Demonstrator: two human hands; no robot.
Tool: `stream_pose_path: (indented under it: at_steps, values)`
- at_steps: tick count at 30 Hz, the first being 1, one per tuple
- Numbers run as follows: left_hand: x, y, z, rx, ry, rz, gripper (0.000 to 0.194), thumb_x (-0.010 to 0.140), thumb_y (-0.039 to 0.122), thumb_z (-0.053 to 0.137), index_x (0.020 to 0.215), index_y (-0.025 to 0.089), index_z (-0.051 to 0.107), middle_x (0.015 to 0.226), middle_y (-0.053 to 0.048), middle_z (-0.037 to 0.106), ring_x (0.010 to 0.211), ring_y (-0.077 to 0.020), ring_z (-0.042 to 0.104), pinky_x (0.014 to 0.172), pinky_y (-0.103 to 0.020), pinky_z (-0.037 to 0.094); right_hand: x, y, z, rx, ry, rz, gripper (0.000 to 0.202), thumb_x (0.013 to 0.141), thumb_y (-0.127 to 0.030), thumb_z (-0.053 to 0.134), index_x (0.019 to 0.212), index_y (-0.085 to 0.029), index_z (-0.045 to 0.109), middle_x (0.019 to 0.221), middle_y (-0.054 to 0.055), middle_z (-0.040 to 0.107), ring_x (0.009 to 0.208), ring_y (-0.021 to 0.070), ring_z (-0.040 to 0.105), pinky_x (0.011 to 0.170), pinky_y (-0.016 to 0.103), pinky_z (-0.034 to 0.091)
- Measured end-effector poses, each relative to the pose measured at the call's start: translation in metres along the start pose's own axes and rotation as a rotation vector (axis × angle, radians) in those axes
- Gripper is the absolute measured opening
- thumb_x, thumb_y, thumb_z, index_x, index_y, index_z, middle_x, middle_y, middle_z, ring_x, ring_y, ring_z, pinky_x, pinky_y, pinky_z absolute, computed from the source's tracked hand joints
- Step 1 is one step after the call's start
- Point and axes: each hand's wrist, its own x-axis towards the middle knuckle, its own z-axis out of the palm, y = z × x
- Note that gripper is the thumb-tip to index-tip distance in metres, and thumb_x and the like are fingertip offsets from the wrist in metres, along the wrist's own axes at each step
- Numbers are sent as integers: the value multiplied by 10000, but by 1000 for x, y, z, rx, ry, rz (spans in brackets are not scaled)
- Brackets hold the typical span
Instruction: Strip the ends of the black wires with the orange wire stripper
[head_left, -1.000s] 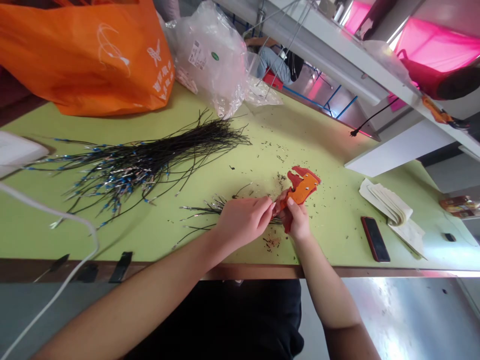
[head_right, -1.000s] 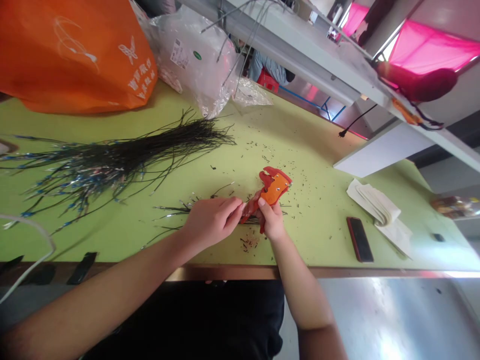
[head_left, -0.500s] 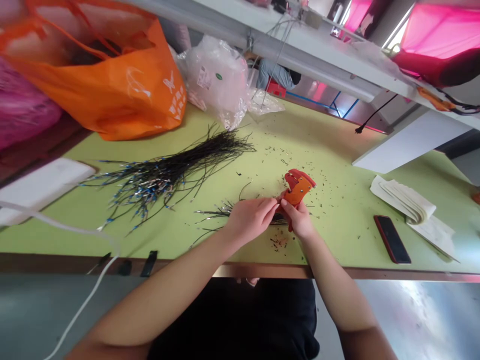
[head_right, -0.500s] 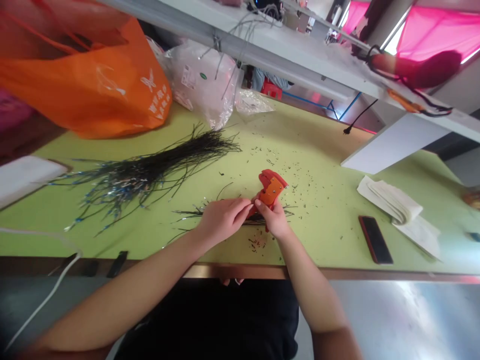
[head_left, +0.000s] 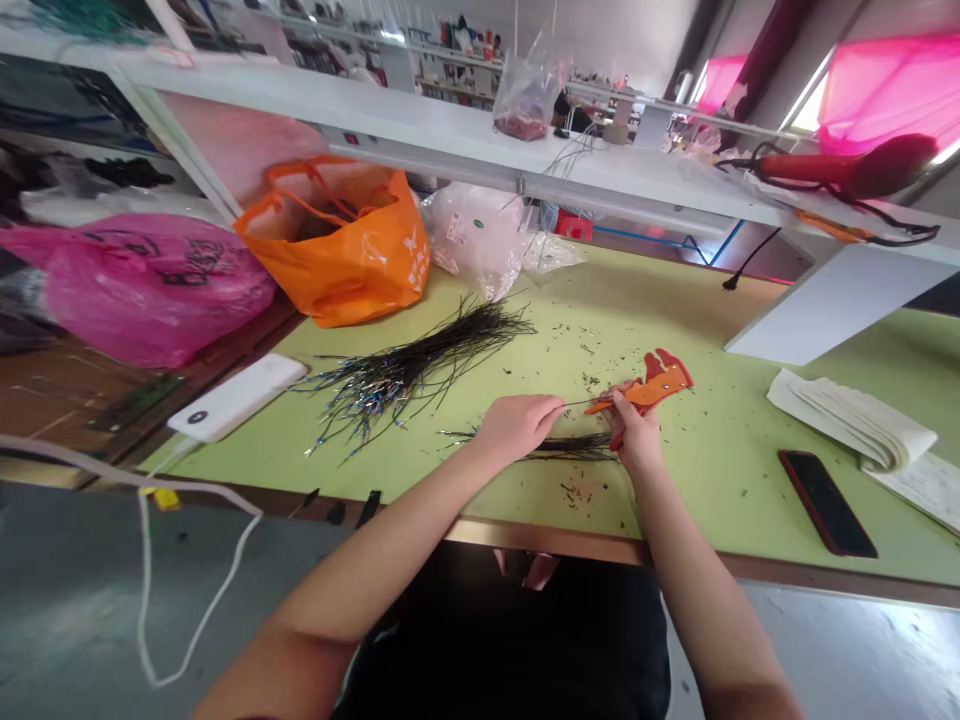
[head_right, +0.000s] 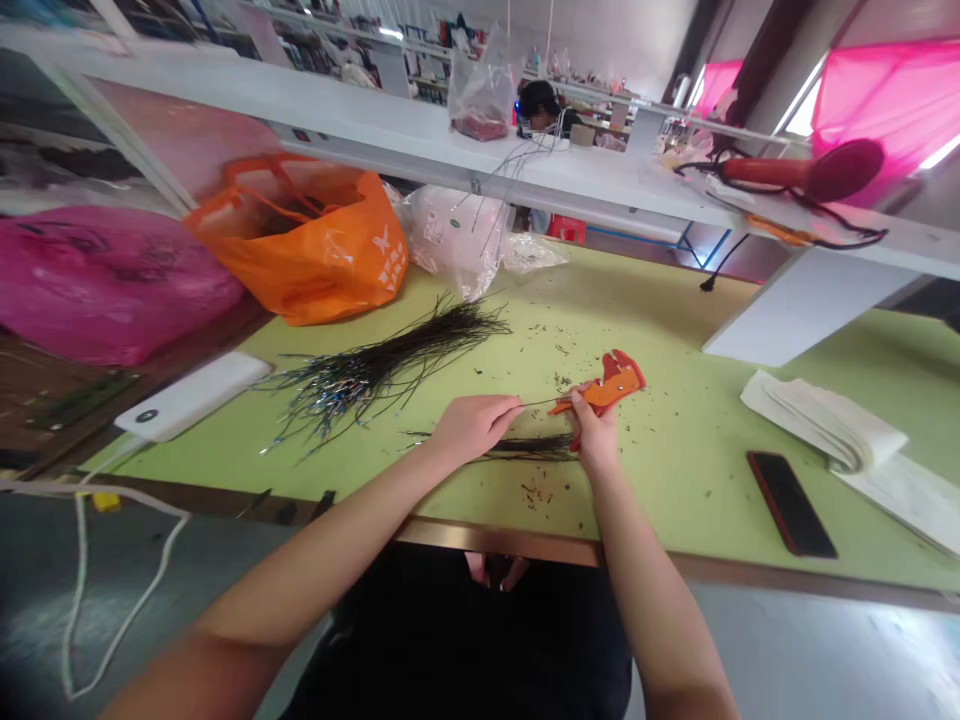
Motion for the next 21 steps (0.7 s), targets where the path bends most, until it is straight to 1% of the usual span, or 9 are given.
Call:
stream_pose_path:
  at_steps: [4, 7, 11, 15, 17, 20, 21]
  values:
    - [9, -7, -5, 66, -48, -21, 329, 1098, 366, 463, 1070, 265, 775, 1001, 4, 820, 796, -160, 744, 627, -251, 472, 7, -8, -6, 66, 84, -47, 452, 624, -342, 967, 902, -234, 627, 839, -37, 686, 848, 160, 720, 880, 326, 643]
    - [10, -13, -13, 115, -36, -32, 325, 1089, 365, 474, 1071, 280, 788, 990, -4, 820, 795, -174, 737, 634, -264, 475, 9, -9, -10, 67, 144, -59, 458, 612, -335, 961, 909, -236, 627, 862, -31, 694, 852, 169, 732, 889, 343, 647]
    - [4, -25, -27, 168, -7, -29, 314, 1071, 369, 498, 1088, 288, 801, 1010, -24, 819, 823, -193, 737, 661, -281, 485, 12, -5, -13, 73, 151, -78, 441, 630, -335, 946, 914, -240, 623, 865, -33, 691, 843, 171, 736, 901, 362, 649]
    - [-7, -40, -40, 218, -5, -59, 339, 1069, 382, 482, 1108, 291, 806, 1040, -30, 820, 859, -208, 747, 685, -295, 502, 13, -1, -13, 54, 135, -45, 433, 639, -333, 942, 912, -234, 621, 859, -28, 693, 822, 172, 739, 871, 346, 647]
    - [-12, -49, -47, 243, -24, -114, 343, 1065, 395, 481, 1144, 298, 800, 1086, -25, 817, 904, -214, 752, 720, -299, 518, 13, 1, -11, 52, 94, -39, 420, 650, -330, 940, 909, -235, 623, 837, -28, 688, 801, 169, 728, 848, 341, 647]
    - [-17, -67, -59, 314, -30, -271, 354, 1060, 410, 469, 1204, 317, 778, 1201, -11, 794, 1031, -217, 743, 822, -299, 534, 11, 1, -9, 74, 37, -41, 400, 664, -334, 936, 899, -235, 627, 807, -30, 675, 772, 164, 705, 832, 345, 647]
    - [-18, -75, -63, 343, -19, -326, 374, 1065, 412, 446, 1217, 309, 772, 1222, -22, 786, 1060, -226, 735, 846, -308, 534, 11, 1, -9, 83, 29, -40, 398, 666, -336, 935, 899, -235, 627, 802, -30, 673, 772, 165, 702, 839, 349, 647]
